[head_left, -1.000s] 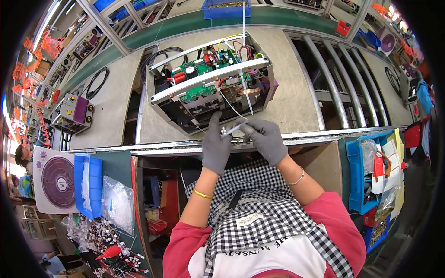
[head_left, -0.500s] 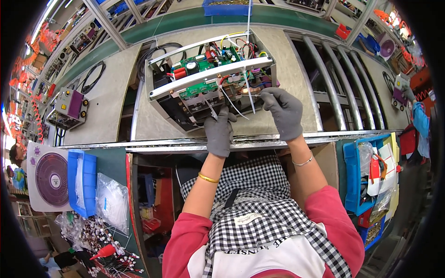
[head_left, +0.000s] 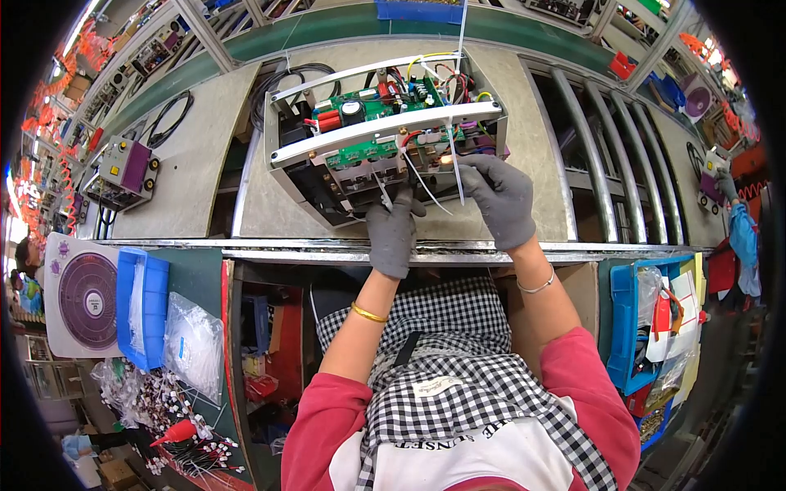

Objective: Assembling an electronic device by connecting wires to a circuit board and securing them with zip ties on an assembly line.

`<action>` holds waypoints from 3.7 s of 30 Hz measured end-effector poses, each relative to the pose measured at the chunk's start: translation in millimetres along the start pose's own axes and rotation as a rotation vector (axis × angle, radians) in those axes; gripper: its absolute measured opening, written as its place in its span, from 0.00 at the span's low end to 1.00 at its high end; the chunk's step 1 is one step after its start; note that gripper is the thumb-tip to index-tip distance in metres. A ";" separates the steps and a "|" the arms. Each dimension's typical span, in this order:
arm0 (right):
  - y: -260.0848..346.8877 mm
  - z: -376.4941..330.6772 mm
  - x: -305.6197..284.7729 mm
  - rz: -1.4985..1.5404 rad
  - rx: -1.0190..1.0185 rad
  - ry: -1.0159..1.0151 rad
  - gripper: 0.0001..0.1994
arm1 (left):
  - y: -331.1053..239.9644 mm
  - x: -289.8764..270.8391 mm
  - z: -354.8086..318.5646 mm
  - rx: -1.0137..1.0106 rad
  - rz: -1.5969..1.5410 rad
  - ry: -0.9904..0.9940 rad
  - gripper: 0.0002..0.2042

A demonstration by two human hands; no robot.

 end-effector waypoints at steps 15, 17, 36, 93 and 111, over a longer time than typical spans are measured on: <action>15.3 7.4 0.9 -0.222 -0.142 0.059 0.10 | -4.4 -2.9 11.9 0.082 -0.056 -0.103 0.15; 18.1 8.0 -0.4 -0.258 -0.218 0.037 0.09 | -3.8 -3.2 12.2 0.084 -0.063 -0.092 0.14; 21.2 9.7 -1.0 -0.327 -0.242 0.081 0.08 | -9.8 -0.7 8.0 0.039 0.002 -0.084 0.16; -7.1 18.7 39.9 -0.564 -0.311 0.266 0.10 | 6.7 0.4 13.7 0.275 0.049 -0.064 0.09; -17.8 -0.5 39.2 -0.424 -0.206 0.209 0.14 | 13.7 -15.1 10.3 0.216 0.283 -0.055 0.11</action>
Point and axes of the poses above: each hand's wrist, its own z-axis towards the middle knuckle, its own x-axis out of the palm, y = z × x, the point moved 4 cm from there along z, towards the middle knuckle, and after that the axes turned 4 degrees about -y, right-handed, at the moved point
